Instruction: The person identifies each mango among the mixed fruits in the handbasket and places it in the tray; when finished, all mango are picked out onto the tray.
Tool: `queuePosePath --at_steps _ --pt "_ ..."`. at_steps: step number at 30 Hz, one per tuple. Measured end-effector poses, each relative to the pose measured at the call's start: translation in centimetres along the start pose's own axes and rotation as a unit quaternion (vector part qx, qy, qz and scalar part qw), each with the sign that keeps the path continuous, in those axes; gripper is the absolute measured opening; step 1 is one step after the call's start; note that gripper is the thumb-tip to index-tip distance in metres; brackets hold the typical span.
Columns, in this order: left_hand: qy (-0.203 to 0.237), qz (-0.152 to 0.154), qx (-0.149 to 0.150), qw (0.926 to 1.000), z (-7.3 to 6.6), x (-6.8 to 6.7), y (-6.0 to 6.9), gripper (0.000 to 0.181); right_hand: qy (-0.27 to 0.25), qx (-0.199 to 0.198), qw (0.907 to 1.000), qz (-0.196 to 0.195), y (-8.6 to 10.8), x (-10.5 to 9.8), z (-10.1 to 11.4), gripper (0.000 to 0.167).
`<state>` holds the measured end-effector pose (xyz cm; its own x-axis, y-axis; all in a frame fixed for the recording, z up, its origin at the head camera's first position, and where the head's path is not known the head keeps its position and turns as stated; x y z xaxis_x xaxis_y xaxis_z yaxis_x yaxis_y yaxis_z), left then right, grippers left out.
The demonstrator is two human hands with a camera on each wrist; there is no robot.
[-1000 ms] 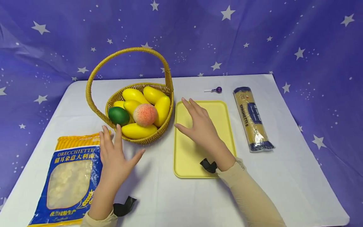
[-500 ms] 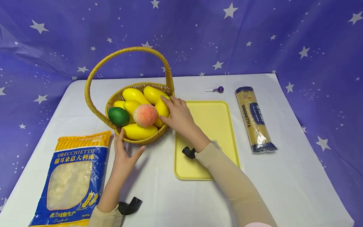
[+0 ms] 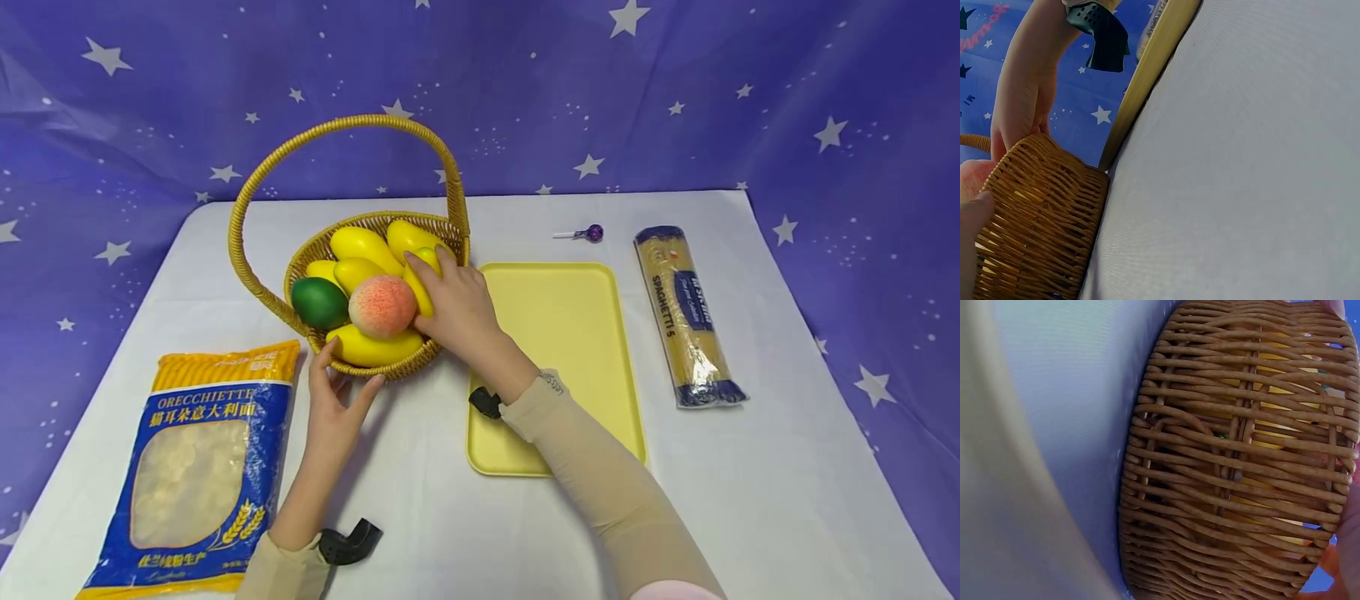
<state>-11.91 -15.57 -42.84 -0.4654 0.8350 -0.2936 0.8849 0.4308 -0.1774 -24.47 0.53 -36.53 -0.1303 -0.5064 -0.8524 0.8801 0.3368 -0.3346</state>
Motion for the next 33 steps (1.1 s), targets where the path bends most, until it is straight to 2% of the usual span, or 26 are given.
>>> queuePosePath --at_steps 4,11,14,17,19,21,25,27,29,31,33 --pt "0.01 -0.009 -0.005 0.9999 -0.2 -0.2 -0.2 0.07 -0.012 -0.017 0.9996 -0.02 -0.2 -0.2 0.4 0.083" --pt "0.025 -0.007 -0.008 0.9996 -3.6 -0.5 0.1 0.063 -0.048 -0.019 0.9964 -0.066 -0.3 -0.9 0.1 0.078" --pt "0.02 -0.005 -0.01 0.9997 -3.8 -0.5 0.2 0.062 -0.069 -0.007 0.9937 -0.088 -0.5 -1.6 -0.3 0.076" --pt "0.015 -0.006 -0.015 0.9998 -3.7 -0.5 0.2 0.062 -0.119 0.008 0.9867 -0.111 -0.7 -2.9 -0.9 0.077" --pt "0.013 -0.007 -0.015 0.9998 -3.6 -0.5 0.2 0.063 -0.169 0.022 0.9786 -0.116 -0.8 -3.8 -1.5 0.078" --pt "0.011 -0.006 -0.014 0.9998 -3.4 -0.4 0.2 0.063 -0.231 0.04 0.965 -0.117 -0.8 -4.8 -2.5 0.079" --pt "0.009 -0.006 -0.01 0.9999 -3.3 -0.4 0.2 0.062 -0.346 0.078 0.9275 -0.117 -0.6 -6.8 -4.8 0.081" --pt "0.008 -0.007 -0.011 0.9999 -3.3 -0.4 0.3 0.062 -0.383 0.09 0.9126 -0.11 -0.4 -7.6 -6.1 0.082" --pt "0.007 -0.008 -0.015 0.9998 -3.3 -0.5 0.3 0.062 -0.407 0.097 0.9038 -0.092 -0.2 -8.0 -7.6 0.083" --pt "0.007 -0.008 -0.021 0.9997 -3.2 -0.5 0.4 0.061 -0.419 0.113 0.8989 -0.06 0.0 -7.9 -9.4 0.084" --pt "0.005 -0.009 -0.024 0.9997 -3.2 -0.6 0.4 0.061 -0.42 0.128 0.8981 -0.022 0.2 -7.3 -11.0 0.083"
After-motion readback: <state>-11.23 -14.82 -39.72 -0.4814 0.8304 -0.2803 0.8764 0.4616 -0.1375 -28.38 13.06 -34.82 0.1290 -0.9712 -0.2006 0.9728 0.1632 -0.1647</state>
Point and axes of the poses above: each hand's wrist, its own y-axis away from the middle knuckle, its own x-axis out of the palm, z = x × y, the point moved 8 cm from there along -y, towards the middle knuckle, and after that the axes turned 14 degrees about -z, right-handed, at the moved point
